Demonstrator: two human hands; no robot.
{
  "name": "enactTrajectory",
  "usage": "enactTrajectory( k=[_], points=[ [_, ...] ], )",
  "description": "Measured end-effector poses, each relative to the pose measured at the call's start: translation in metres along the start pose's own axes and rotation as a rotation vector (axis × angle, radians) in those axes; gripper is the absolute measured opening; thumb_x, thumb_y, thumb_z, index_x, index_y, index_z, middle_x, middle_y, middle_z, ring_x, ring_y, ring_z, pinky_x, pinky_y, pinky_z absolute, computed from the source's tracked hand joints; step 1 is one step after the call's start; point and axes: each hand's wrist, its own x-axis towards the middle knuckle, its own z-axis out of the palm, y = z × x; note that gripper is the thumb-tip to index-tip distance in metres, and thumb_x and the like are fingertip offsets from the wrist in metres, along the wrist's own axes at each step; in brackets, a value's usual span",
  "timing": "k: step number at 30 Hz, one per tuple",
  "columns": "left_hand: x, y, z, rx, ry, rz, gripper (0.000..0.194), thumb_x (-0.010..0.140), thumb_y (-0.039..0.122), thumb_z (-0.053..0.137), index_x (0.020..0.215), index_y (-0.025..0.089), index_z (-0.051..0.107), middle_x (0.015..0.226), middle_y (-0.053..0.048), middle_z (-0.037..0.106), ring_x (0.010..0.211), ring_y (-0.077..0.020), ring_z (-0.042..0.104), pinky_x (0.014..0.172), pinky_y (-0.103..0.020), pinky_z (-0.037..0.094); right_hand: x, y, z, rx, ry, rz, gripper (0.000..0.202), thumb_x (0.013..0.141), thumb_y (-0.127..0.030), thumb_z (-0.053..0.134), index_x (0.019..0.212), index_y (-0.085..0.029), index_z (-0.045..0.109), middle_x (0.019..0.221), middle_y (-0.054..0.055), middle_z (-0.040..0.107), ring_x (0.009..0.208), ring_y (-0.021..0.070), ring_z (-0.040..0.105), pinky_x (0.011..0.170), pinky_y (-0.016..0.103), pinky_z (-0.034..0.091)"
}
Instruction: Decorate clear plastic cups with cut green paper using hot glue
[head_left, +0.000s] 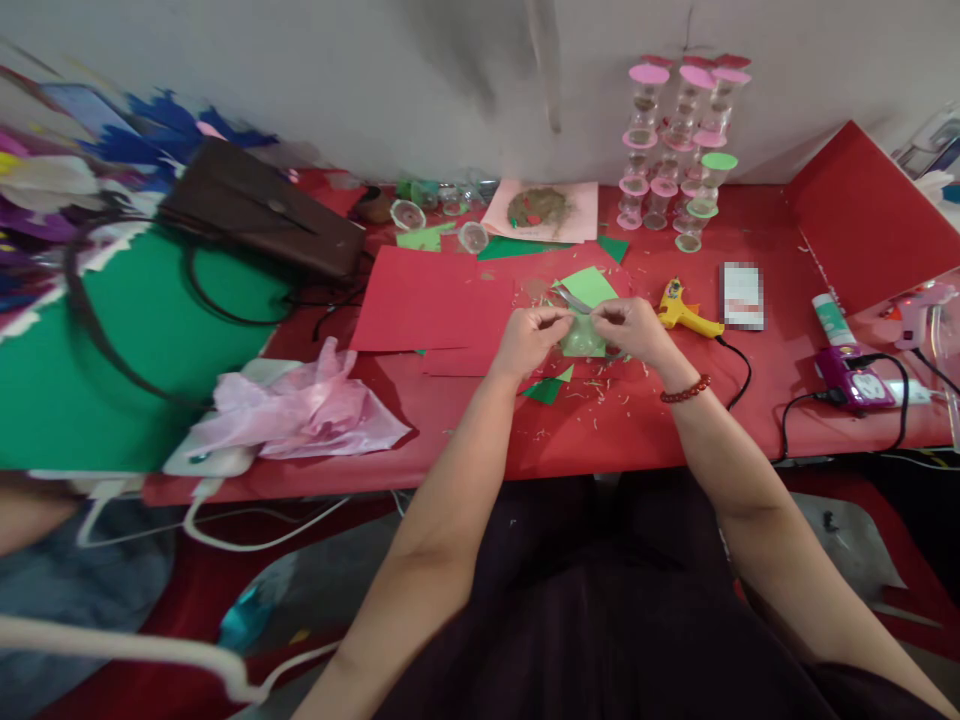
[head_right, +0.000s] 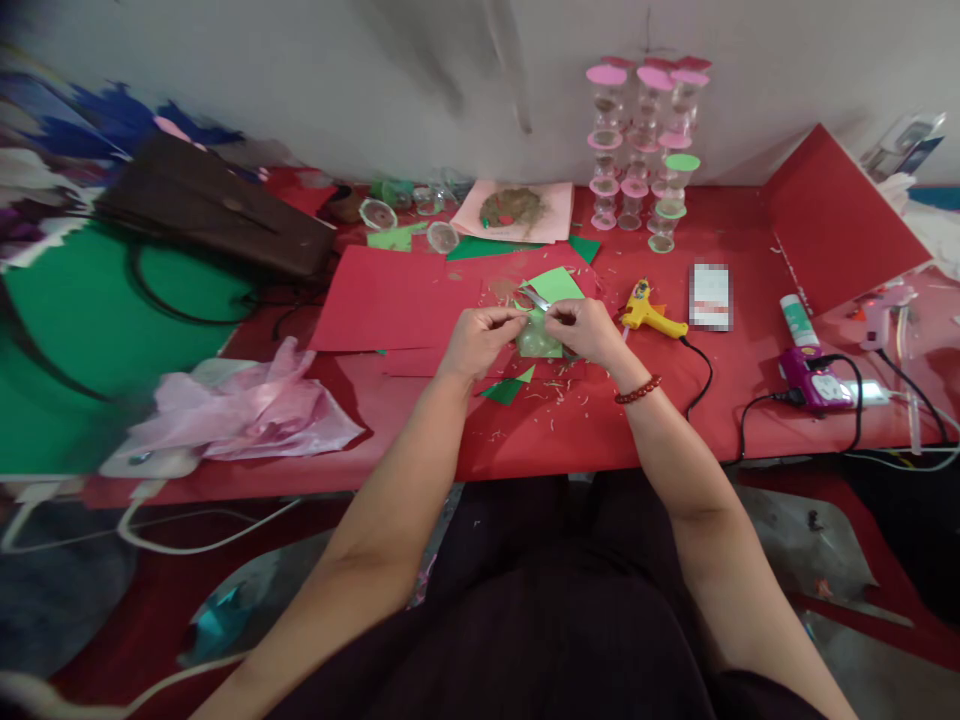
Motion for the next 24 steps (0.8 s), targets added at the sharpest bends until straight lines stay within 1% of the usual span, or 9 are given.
enactTrajectory(
  k=[4,6,8,9,12,15,17,20,24],
  points=[
    [0.005,0.002,-0.002,-0.055,0.090,0.014,0.030,0.071,0.050,0.078,0.073,0.019,0.079,0.068,-0.001,0.071,0.064,-0.0131,0.055,0.062,-0.026,0.046,0.002,0.000,0.000,0.022,0.056,0.007,0.016,0.073,-0.032,0.059,0.061,-0.022,0.053,0.055,-0.005,0.048,0.053,0.0093,0.040,0.052,0.026,0.031],
    [0.009,0.005,0.000,-0.055,0.119,0.034,0.031,0.073,0.050,0.078,0.073,0.020,0.078,0.070,-0.001,0.071,0.065,-0.0134,0.056,0.062,-0.027,0.047,0.003,0.001,0.000,0.069,0.121,0.005,0.019,0.072,-0.034,0.060,0.060,-0.023,0.050,0.055,-0.005,0.045,0.053,0.0092,0.037,0.051,0.026,0.028],
    [0.013,0.010,0.003,-0.053,0.133,0.049,0.028,0.075,0.048,0.078,0.073,0.020,0.077,0.070,-0.001,0.070,0.065,-0.0132,0.056,0.060,-0.026,0.047,0.004,0.003,0.001,0.102,0.205,-0.013,0.019,0.071,-0.035,0.061,0.061,-0.023,0.050,0.057,-0.005,0.043,0.055,0.0095,0.037,0.052,0.026,0.027],
    [0.015,0.012,0.005,-0.075,0.117,0.034,0.026,0.077,0.046,0.078,0.073,0.020,0.076,0.069,-0.001,0.069,0.064,-0.0129,0.057,0.060,-0.026,0.048,0.005,0.004,0.001,0.108,0.246,-0.020,0.018,0.071,-0.035,0.061,0.061,-0.023,0.051,0.058,-0.005,0.043,0.056,0.0097,0.037,0.053,0.026,0.027],
    [0.020,0.015,0.010,-0.175,0.009,-0.059,0.021,0.082,0.041,0.074,0.077,0.020,0.074,0.069,-0.001,0.067,0.062,-0.0122,0.060,0.062,-0.027,0.053,0.006,0.009,0.001,0.129,0.351,-0.008,0.015,0.072,-0.033,0.059,0.063,-0.022,0.055,0.058,-0.005,0.044,0.057,0.0095,0.037,0.055,0.026,0.028],
    [0.022,0.012,0.012,-0.249,-0.074,-0.108,0.015,0.078,0.033,0.075,0.085,0.020,0.075,0.079,-0.002,0.074,0.068,-0.0132,0.067,0.067,-0.028,0.057,0.008,0.011,0.002,0.168,0.418,0.012,0.012,0.072,-0.031,0.060,0.066,-0.021,0.061,0.060,-0.005,0.049,0.058,0.0092,0.040,0.057,0.026,0.032],
    [0.021,0.006,0.012,-0.305,-0.080,-0.120,0.022,0.072,0.028,0.078,0.092,0.020,0.078,0.089,-0.004,0.078,0.077,-0.0147,0.071,0.074,-0.029,0.059,0.008,0.011,0.003,0.199,0.440,0.026,0.011,0.072,-0.031,0.062,0.068,-0.021,0.064,0.061,-0.005,0.052,0.059,0.0095,0.042,0.057,0.026,0.034],
    [0.019,-0.004,0.010,-0.359,-0.019,-0.133,0.032,0.067,0.024,0.080,0.099,0.020,0.079,0.097,-0.005,0.081,0.080,-0.0148,0.073,0.078,-0.030,0.061,0.008,0.011,0.008,0.260,0.426,0.073,0.011,0.072,-0.031,0.064,0.070,-0.021,0.065,0.060,-0.004,0.054,0.058,0.0095,0.044,0.054,0.024,0.034],
    [0.019,-0.012,0.007,-0.312,0.046,-0.111,0.033,0.073,0.026,0.077,0.105,0.020,0.079,0.102,-0.006,0.081,0.081,-0.0161,0.075,0.077,-0.032,0.062,0.008,0.016,0.013,0.322,0.347,0.137,0.013,0.069,-0.034,0.067,0.073,-0.022,0.062,0.062,-0.003,0.058,0.060,0.0122,0.057,0.053,0.024,0.040]
  ],
)
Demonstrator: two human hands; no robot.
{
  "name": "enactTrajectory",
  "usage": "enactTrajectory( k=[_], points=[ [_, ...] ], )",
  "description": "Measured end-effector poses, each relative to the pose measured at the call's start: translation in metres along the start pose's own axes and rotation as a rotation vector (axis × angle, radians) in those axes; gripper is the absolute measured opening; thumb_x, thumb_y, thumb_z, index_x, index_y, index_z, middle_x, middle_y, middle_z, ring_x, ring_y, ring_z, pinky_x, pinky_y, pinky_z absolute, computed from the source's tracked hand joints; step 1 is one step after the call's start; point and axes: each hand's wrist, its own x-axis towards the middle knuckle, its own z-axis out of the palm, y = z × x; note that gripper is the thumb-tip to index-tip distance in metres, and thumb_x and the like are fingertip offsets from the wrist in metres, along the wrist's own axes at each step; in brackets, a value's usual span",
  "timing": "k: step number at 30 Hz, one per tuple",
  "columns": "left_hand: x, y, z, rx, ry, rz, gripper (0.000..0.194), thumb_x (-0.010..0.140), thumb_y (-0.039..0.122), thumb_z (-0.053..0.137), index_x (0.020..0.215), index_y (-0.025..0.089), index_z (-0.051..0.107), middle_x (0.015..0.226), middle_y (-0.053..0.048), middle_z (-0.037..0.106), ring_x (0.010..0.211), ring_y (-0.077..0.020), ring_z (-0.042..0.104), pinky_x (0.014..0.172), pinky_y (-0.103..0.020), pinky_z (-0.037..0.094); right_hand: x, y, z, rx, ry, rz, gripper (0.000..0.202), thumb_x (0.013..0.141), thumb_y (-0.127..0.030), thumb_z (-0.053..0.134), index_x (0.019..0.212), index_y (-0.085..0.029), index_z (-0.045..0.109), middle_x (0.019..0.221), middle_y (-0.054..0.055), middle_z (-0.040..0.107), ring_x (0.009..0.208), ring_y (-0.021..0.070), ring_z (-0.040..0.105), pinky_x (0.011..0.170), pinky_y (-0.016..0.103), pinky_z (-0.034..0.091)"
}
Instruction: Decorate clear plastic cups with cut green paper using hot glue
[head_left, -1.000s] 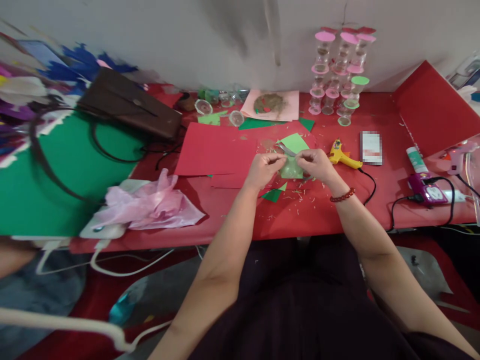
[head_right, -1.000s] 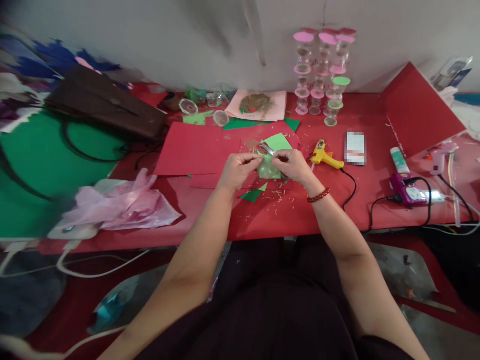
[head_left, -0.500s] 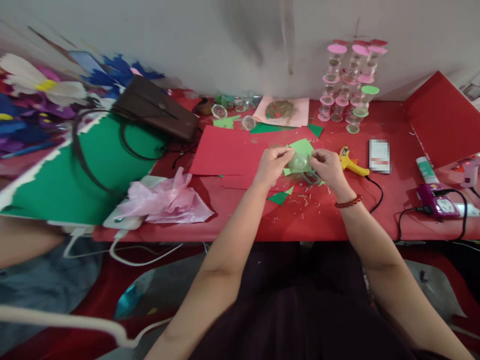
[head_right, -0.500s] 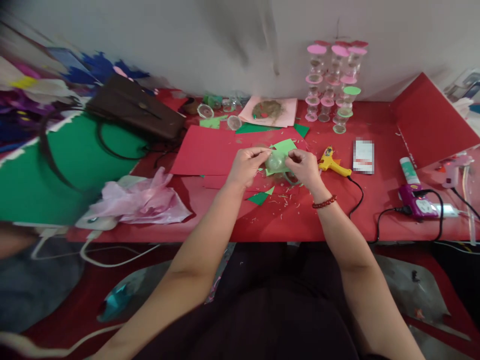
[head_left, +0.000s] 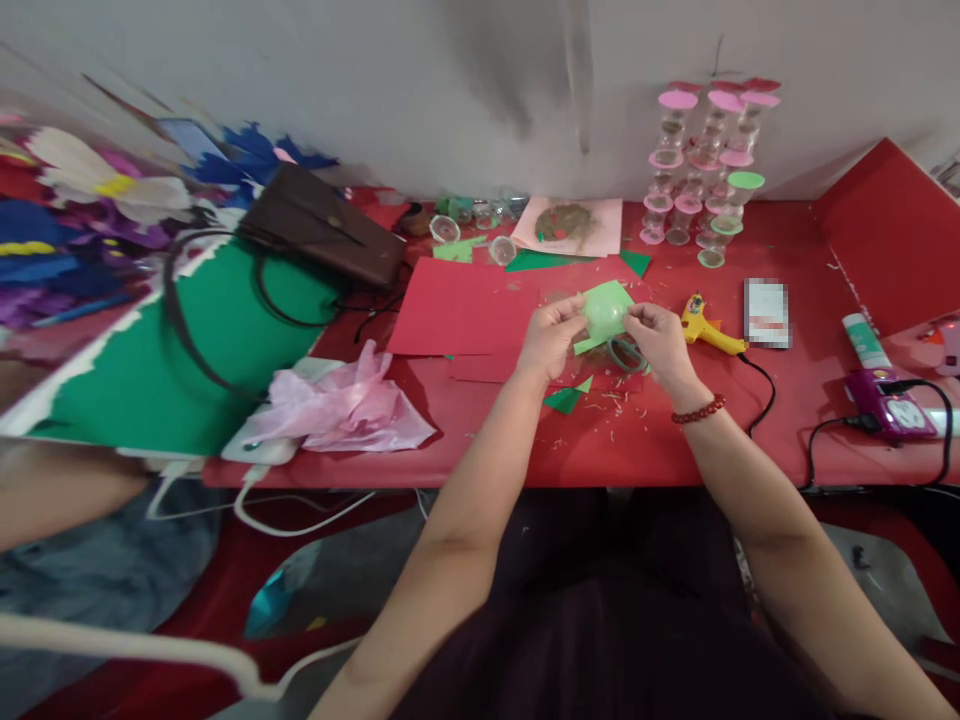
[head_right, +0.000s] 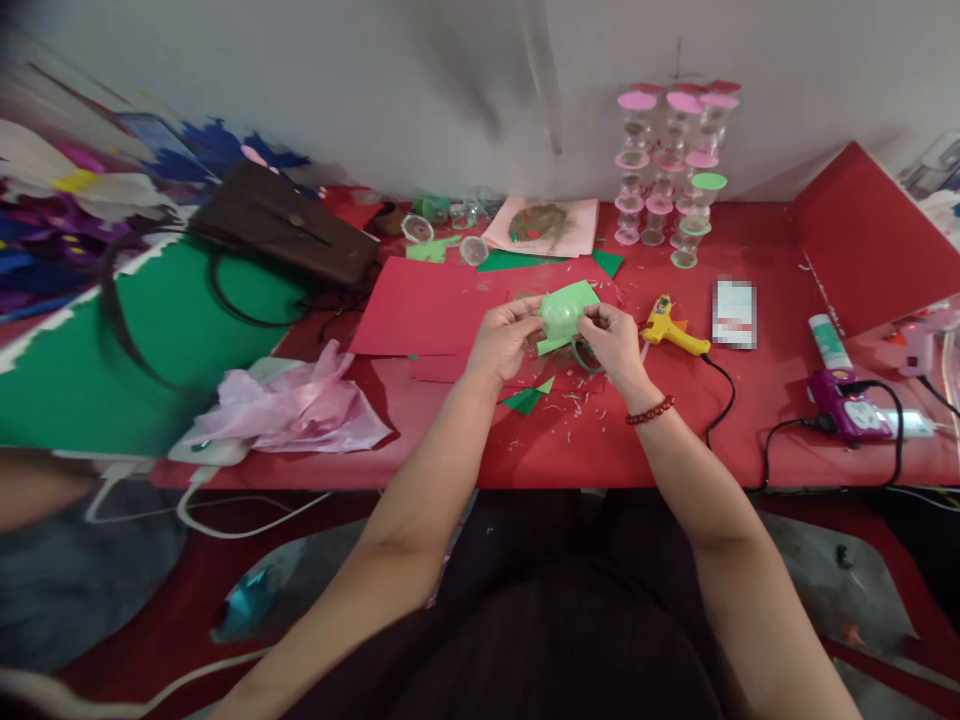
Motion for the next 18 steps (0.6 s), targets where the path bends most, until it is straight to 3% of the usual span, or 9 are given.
enactTrajectory(
  k=[6,18],
  points=[
    [-0.0001,-0.0023,0.0026,-0.044,-0.045,-0.018,0.042,0.071,0.017,0.073,0.112,0.020,0.076,0.104,-0.008,0.081,0.084,-0.0187,0.076,0.078,-0.034,0.064,0.0025,0.0093,0.0012,0.040,0.016,-0.028,0.021,0.072,-0.042,0.069,0.079,-0.024,0.060,0.068,-0.002,0.061,0.061,0.0125,0.061,0.055,0.026,0.047],
    [0.0001,-0.0073,0.0066,-0.084,0.020,-0.029,0.052,0.065,0.011,0.074,0.117,0.017,0.070,0.108,-0.009,0.081,0.093,-0.0197,0.077,0.087,-0.035,0.062,-0.0026,0.0039,0.0059,0.203,0.047,0.091,0.006,0.072,-0.021,0.070,0.075,-0.021,0.065,0.064,-0.005,0.063,0.057,0.0084,0.061,0.058,0.023,0.047]
  ],
)
